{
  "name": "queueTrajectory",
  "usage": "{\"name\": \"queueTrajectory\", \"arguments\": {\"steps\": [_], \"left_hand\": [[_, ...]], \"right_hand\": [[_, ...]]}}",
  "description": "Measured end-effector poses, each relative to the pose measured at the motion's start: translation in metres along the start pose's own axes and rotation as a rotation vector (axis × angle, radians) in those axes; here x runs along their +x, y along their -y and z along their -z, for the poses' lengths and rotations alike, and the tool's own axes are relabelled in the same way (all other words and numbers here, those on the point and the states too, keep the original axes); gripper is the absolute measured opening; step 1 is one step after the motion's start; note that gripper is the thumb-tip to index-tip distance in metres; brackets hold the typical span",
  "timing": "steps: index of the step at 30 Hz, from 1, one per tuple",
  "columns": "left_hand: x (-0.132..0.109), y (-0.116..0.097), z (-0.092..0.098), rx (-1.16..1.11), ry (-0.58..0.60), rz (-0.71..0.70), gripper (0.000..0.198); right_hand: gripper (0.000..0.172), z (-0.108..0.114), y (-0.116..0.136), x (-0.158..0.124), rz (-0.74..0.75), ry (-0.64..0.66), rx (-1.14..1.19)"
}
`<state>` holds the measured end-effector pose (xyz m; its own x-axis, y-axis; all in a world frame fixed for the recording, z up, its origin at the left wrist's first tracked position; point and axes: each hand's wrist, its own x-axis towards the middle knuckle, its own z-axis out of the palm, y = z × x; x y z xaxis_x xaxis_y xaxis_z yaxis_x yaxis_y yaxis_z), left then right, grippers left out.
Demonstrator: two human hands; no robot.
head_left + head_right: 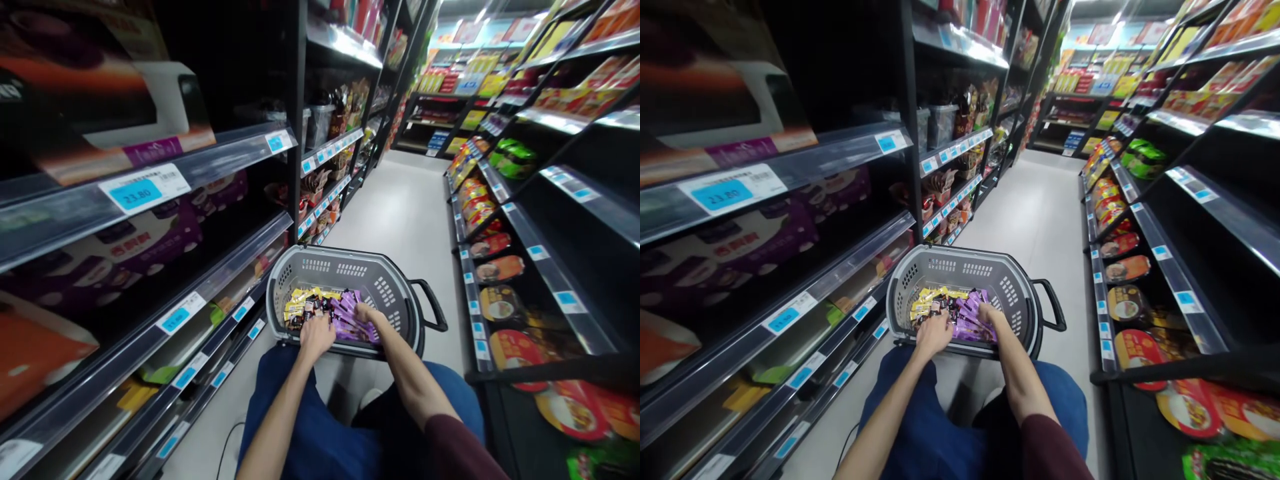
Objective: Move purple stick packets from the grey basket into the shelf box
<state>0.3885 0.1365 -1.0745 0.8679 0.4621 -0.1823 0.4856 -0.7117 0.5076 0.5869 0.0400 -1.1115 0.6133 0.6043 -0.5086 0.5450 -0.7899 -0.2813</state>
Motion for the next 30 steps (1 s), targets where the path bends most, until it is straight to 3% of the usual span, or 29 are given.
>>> {"name": "queueTrajectory", "arguments": {"steps": [4, 7, 12, 17, 21, 25, 30], "left_hand": [[0.015, 0.010, 0.001, -0.166, -0.034, -0.031, 0.023], [0.021, 0.018, 0.000, -0.320, -0.109, -0.057, 0.027], [0.014, 0.025, -0.002, -0.581, -0.263, -0.117, 0.034], [0.007, 0.026, -0.002, -0.764, -0.475, -0.127, 0.043], [0.004, 0.028, -0.002, -0.749, -0.421, -0.068, 0.029], [0.002, 0.030, -0.004, -0.824, -0.325, -0.066, 0.033], [0.001, 0.028, -0.004, -0.926, -0.267, -0.101, 0.032]], "right_hand": [[0.017, 0.038, 0.025, -0.002, 0.126, -0.073, 0.069], [0.015, 0.053, 0.045, -0.017, 0.260, -0.167, 0.181], [0.016, 0.040, 0.085, -0.050, 0.407, -0.248, 0.345], [0.012, 0.028, 0.114, -0.062, 0.397, -0.383, 0.415], [0.022, 0.025, 0.118, -0.058, 0.442, -0.400, 0.607], [0.043, 0.025, 0.114, -0.052, 0.474, -0.449, 0.980], [0.056, 0.030, 0.111, -0.054, 0.412, -0.458, 1.299]]}}
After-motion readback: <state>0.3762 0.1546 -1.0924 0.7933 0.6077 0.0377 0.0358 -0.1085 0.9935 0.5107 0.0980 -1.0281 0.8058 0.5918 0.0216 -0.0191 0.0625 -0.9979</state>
